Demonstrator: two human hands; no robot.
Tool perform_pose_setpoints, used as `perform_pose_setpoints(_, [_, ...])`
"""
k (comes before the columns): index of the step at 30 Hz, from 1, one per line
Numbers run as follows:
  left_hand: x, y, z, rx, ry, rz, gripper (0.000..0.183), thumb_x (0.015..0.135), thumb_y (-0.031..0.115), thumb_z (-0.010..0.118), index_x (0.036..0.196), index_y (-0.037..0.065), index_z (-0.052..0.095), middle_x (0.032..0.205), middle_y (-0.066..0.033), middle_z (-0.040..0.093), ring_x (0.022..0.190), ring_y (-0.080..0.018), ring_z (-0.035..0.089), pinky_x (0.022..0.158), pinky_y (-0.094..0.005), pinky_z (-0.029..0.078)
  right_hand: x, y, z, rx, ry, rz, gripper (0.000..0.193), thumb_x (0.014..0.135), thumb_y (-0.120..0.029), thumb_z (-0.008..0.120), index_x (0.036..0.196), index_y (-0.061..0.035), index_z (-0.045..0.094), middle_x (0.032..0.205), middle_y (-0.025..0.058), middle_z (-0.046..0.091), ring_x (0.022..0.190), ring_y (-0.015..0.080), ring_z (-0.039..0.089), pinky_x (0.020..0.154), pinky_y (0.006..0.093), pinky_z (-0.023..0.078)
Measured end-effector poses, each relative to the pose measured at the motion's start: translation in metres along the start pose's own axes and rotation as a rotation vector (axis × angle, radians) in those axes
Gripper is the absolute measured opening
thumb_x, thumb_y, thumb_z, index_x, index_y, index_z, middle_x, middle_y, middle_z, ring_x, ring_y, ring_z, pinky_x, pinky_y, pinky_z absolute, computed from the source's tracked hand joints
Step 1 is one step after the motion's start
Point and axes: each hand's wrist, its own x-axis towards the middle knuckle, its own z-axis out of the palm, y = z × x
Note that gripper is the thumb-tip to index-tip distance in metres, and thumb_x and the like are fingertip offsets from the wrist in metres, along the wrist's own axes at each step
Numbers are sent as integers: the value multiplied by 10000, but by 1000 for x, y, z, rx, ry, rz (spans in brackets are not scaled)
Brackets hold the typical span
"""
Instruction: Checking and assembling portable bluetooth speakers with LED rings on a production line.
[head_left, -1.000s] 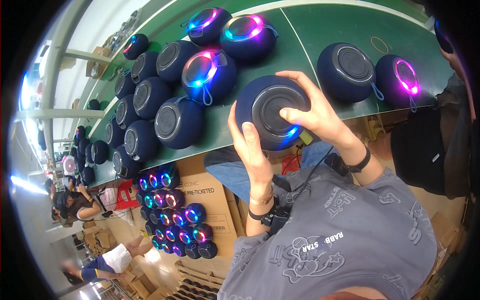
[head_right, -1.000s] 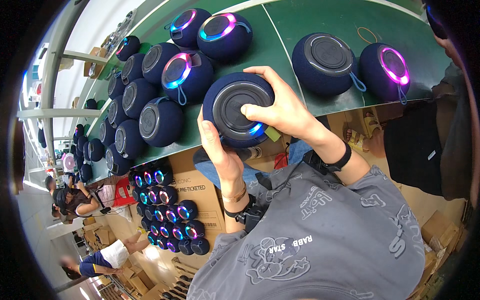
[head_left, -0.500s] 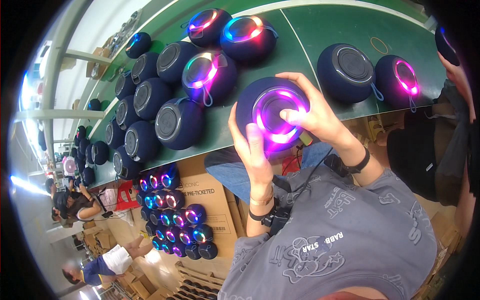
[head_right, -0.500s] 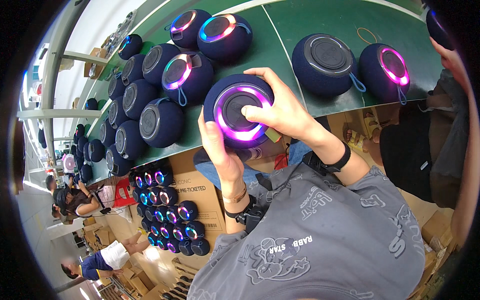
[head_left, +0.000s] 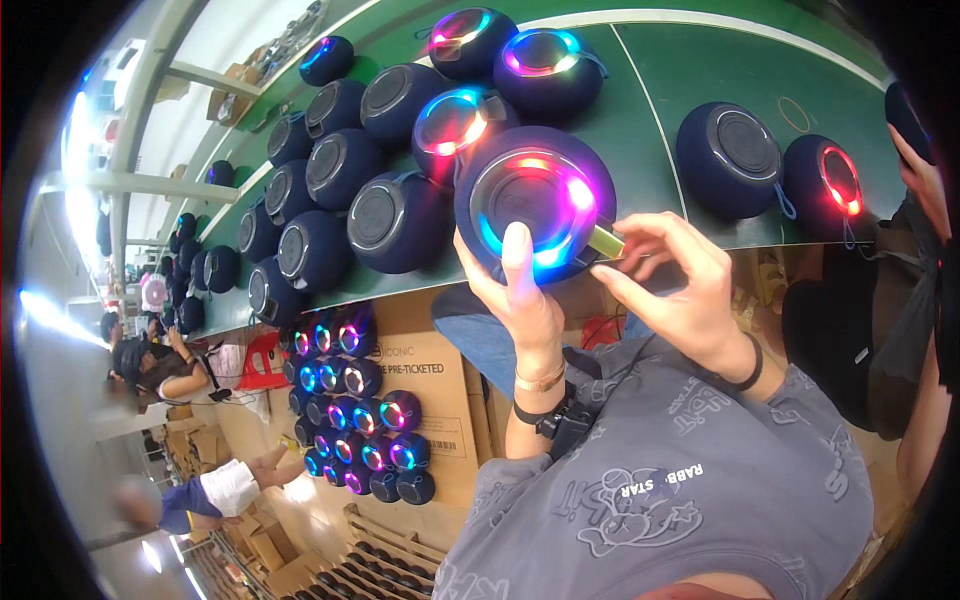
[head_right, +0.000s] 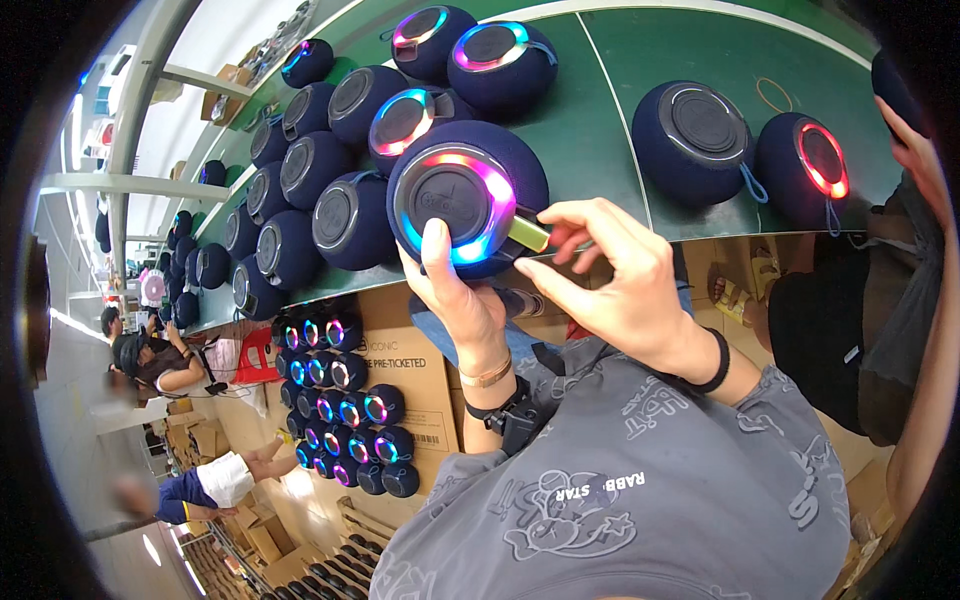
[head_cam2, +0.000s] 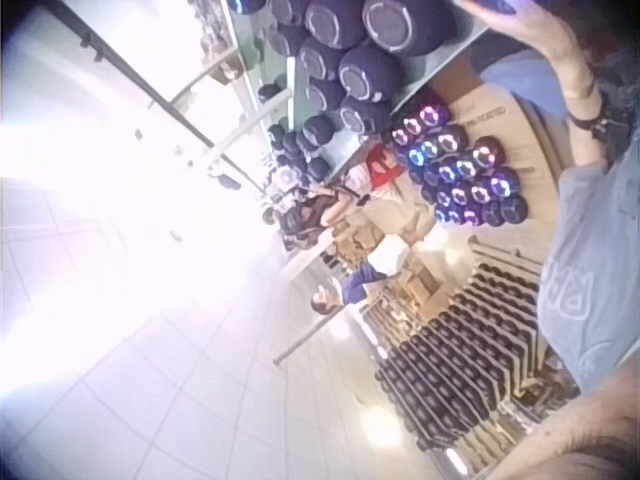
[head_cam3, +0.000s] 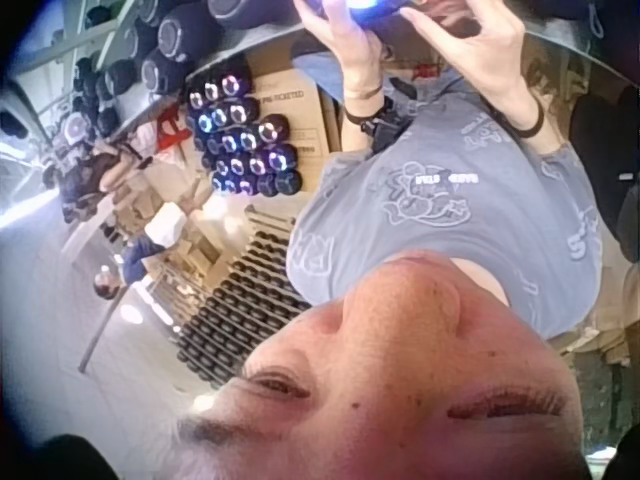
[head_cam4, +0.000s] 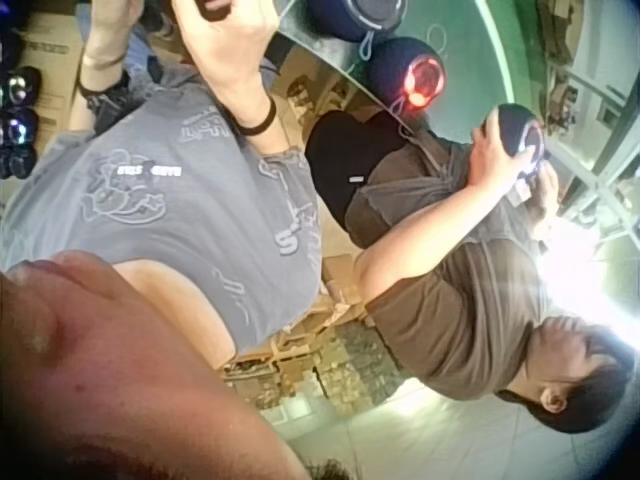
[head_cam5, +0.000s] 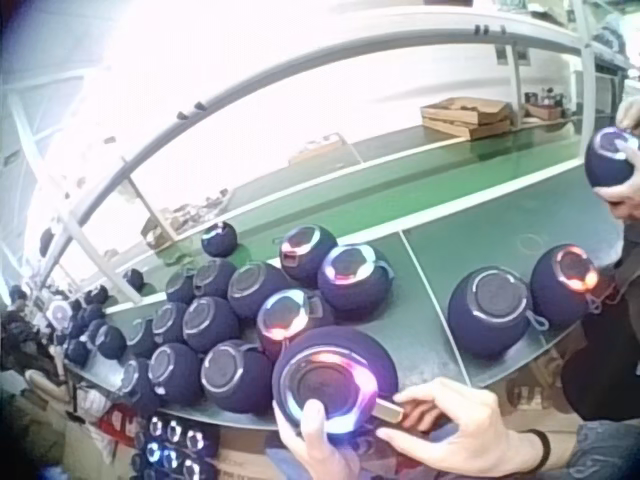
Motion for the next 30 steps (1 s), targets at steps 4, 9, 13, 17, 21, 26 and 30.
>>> perform_pose_setpoints(4, [-6,6,0,43,53,46,615,970,207,740,1499,-16,518,1392,-129,632,1262,-231,621,1100,-391,494,1,4,12,-47,89,-199,322,819,-10,910,1106,21,768,946,115,760,745,170,759,668,287,609])
perform_pose_setpoints(9, [-11,19,-13,-8,114,116,605,935,191,730,1467,-29,546,1356,-132,650,1220,-237,645,1074,-388,517,-3,-2,22,-38,81,-395,313,788,13,921,1071,42,793,938,154,774,747,197,766,648,298,616])
perform_pose_setpoints(13, [-17,26,-23,22,192,181,539,943,223,715,1405,-27,595,1303,-134,677,1167,-238,682,1035,-388,555,-8,-5,36,-41,86,-472,330,776,6,931,1074,49,795,943,163,779,750,211,769,662,298,626])
perform_pose_setpoints(17, [-22,33,-31,27,237,216,482,964,258,705,1354,-14,632,1258,-131,702,1125,-241,714,997,-384,585,-19,-8,48,-5,59,-452,337,772,10,933,1078,47,797,944,166,783,760,221,773,670,302,632])
perform_pose_setpoints(21, [-25,40,-38,82,276,263,466,958,267,700,1326,-14,650,1236,-125,711,1114,-236,716,988,-376,585,-26,-11,57,54,28,-416,338,768,19,933,1075,51,796,944,163,783,758,213,774,657,298,627])
perform_pose_setpoints(26, [-27,42,-45,70,312,269,454,947,293,686,1294,3,664,1220,-118,713,1094,-229,717,969,-372,587,-32,-13,64,80,36,-410,352,768,19,935,1090,52,797,937,155,781,737,188,765,631,287,615])
perform_pose_setpoints(30, [-29,43,-46,72,314,250,444,951,295,684,1288,6,665,1207,-121,714,1081,-232,717,967,-382,588,-29,-14,62,81,21,-414,336,782,15,927,1094,43,804,931,148,778,725,175,756,619,280,606])
